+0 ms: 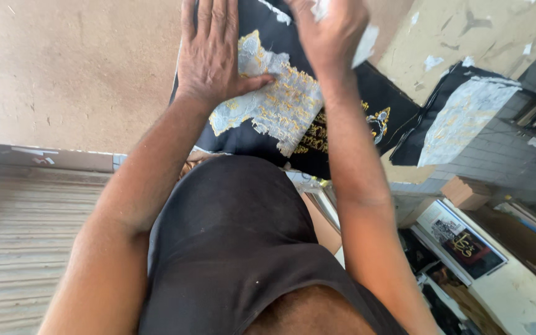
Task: The person peels a white transfer paper from a black fabric piece with gold patterns on a workbench. They repeatedly smooth and lift the paper to remove it, then flip the fabric to continue peeling the remaining sections.
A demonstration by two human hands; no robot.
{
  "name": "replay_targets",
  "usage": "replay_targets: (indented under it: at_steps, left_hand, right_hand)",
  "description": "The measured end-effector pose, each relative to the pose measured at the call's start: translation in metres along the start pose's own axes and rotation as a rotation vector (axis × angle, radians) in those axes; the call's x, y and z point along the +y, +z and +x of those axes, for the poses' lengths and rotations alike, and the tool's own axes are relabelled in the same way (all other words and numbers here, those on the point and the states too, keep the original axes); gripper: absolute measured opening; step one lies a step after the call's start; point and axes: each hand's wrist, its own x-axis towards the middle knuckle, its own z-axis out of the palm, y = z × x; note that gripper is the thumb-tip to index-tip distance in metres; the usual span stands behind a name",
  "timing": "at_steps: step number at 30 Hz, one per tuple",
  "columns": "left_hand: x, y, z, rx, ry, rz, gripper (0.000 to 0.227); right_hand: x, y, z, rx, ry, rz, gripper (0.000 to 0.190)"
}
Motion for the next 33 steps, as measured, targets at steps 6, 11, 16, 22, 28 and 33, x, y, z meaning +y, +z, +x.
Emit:
replay_targets:
  at_steps: [6, 11, 16, 22, 28, 33]
  left_hand:
    - [-0.006, 0.007, 0.002, -0.002, 0.017, -0.019, 0.143]
    - [-0.005, 0.006, -0.001, 0.076, 0.037, -0.012, 0.143]
    - [-0.007, 0.004, -0.002, -0.025, -0.004, 0.015, 0.144]
    - [0.001, -0.003, 0.001, 0.070, 0.042, 0.016, 0.145]
    - [-0.005, -0.013, -0.002, 0.053, 0.050, -0.005, 0.146]
    - [-0.016, -0.002, -0.002, 0.132, 0.090, 0.027, 0.146]
  right_hand:
    - [-0.004, 0.063, -0.023, 0.038, 0.085, -0.232, 0.015]
    - [0.083, 0.034, -0.029, 0.493, 0.554, -0.139, 0.015]
    - [0.099, -0.102, -0.017, 0.718, 0.294, -0.290, 0.036]
    - [0.042, -0.150, 0.009, 0.745, 0.226, -0.434, 0.029]
    - [-0.028, -0.136, 0.052, 0.589, 0.132, -0.410, 0.023]
    - [-0.101, -0.051, 0.018, 0.143, 0.194, -0.072, 0.018]
